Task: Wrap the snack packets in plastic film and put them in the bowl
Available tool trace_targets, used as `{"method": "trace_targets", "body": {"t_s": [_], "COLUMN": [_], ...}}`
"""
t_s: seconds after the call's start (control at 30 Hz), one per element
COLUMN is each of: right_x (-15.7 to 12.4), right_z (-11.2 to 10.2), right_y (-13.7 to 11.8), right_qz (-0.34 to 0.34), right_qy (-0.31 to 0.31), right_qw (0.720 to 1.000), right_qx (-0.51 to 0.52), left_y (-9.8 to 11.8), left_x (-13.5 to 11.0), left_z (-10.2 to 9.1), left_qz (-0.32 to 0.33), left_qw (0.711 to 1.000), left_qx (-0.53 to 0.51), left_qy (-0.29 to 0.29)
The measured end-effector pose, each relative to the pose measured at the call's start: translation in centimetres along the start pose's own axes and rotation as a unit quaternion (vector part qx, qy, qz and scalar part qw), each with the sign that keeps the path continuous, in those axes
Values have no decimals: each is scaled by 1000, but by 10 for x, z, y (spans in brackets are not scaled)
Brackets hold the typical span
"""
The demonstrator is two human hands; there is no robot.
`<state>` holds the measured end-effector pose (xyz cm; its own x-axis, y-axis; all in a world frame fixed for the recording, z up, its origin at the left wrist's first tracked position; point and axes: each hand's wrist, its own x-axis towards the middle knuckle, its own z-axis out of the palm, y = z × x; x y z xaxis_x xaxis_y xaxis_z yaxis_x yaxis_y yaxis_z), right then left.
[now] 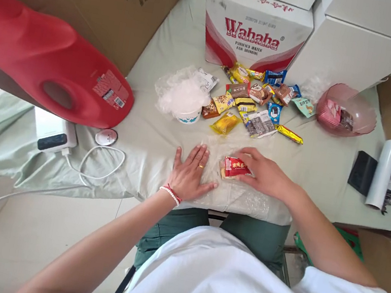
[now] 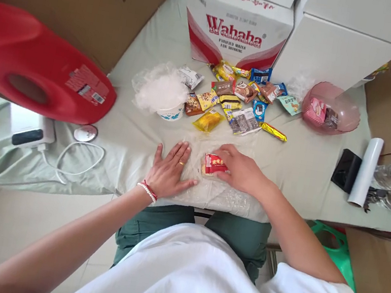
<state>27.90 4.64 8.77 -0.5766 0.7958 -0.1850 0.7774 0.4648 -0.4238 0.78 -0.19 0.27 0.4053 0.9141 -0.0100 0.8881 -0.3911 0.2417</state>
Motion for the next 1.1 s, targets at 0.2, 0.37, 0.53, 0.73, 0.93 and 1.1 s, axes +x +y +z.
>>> {"method": "trace_targets", "body": {"t_s": [0.2,0.37,0.53,0.73,0.93,1.1], "right_x": [14,2,-2,16,19,7], "right_z": [16,14,-5,10,30,19], "right_y": [-21,-20,-18,-31,-30,-24], "right_qz": [3,52,85,97,88,67], "right_qy": [-93,-104,-50,-37,-42,-25], "right_qw": [984,979,987,986,986,994], "right_qx": [-151,-168,-123,-130,-133,-82], "left_y": [1,0,0,0,0,1], "left_x": [0,0,0,0,1,2], "left_z": [-1,1,2,1,-5,-6], "left_qz": [1,-1,-4,-8,-26,-44], "left_qw": [1000,1000,1000,1000,999,999], "left_qx": [-11,-13,-11,-11,-22,-22], "left_qy": [3,0,-4,4,7,10]}}
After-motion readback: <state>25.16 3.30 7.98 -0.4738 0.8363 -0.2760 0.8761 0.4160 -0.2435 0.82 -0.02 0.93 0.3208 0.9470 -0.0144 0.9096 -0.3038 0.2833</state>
